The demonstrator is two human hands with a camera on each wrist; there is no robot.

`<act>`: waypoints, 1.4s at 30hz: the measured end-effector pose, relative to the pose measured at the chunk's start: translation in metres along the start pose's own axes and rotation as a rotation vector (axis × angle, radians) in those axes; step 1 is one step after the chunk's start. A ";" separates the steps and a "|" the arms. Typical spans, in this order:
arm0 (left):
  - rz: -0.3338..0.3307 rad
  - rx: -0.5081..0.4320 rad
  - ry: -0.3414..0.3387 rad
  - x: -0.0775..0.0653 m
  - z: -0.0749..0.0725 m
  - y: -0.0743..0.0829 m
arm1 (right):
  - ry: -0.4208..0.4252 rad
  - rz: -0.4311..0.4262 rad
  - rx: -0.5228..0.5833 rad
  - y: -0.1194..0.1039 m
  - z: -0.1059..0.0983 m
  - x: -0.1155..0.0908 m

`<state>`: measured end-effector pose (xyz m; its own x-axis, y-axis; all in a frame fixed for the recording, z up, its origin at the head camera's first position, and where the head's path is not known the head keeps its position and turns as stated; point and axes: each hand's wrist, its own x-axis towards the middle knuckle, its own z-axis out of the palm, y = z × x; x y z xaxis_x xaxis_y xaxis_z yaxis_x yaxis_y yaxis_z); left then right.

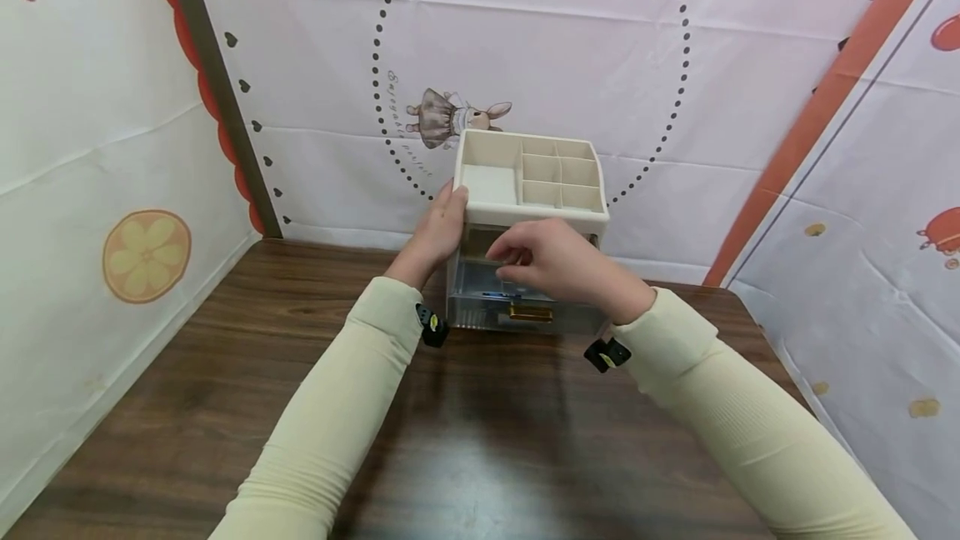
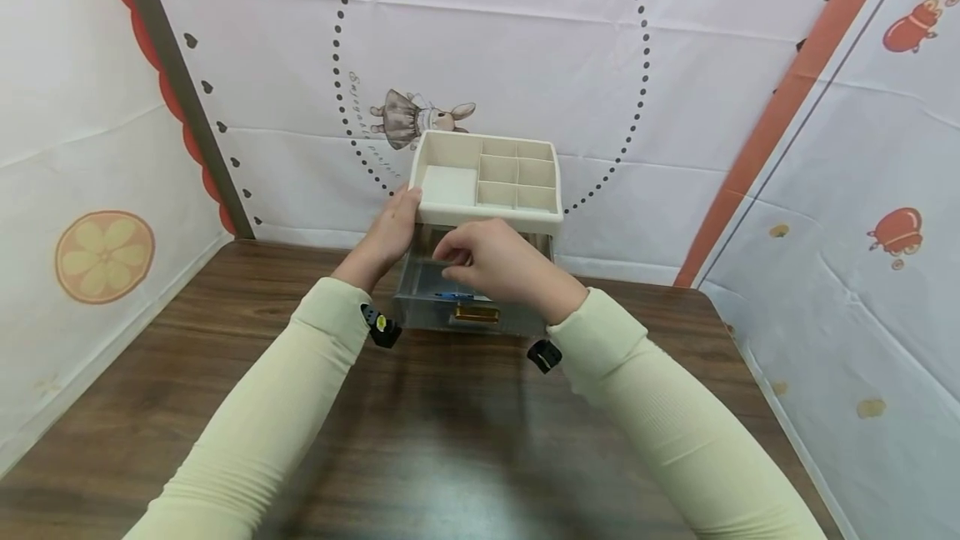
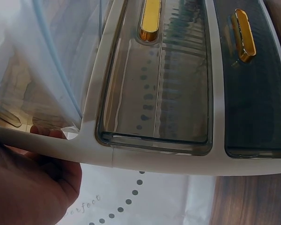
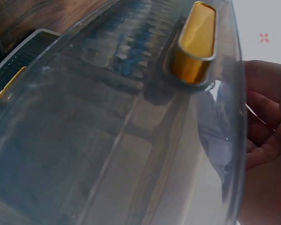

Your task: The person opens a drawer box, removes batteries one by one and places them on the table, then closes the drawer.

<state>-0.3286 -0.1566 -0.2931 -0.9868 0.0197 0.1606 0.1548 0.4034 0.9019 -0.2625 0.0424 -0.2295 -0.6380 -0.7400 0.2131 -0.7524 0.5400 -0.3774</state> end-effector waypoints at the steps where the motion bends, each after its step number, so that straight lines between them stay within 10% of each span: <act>1: 0.002 0.002 0.002 0.000 0.000 0.001 | -0.012 0.006 -0.004 0.001 0.000 0.001; 24: 0.003 0.023 0.007 0.002 0.001 0.001 | -0.318 0.103 -0.096 0.010 0.011 0.026; 42: -0.007 0.008 -0.001 0.002 0.000 -0.001 | -0.357 0.138 -0.131 0.015 0.020 0.038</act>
<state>-0.3308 -0.1572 -0.2936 -0.9879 0.0175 0.1541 0.1477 0.4104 0.8999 -0.2945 0.0144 -0.2450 -0.6547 -0.7373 -0.1669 -0.6929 0.6735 -0.2574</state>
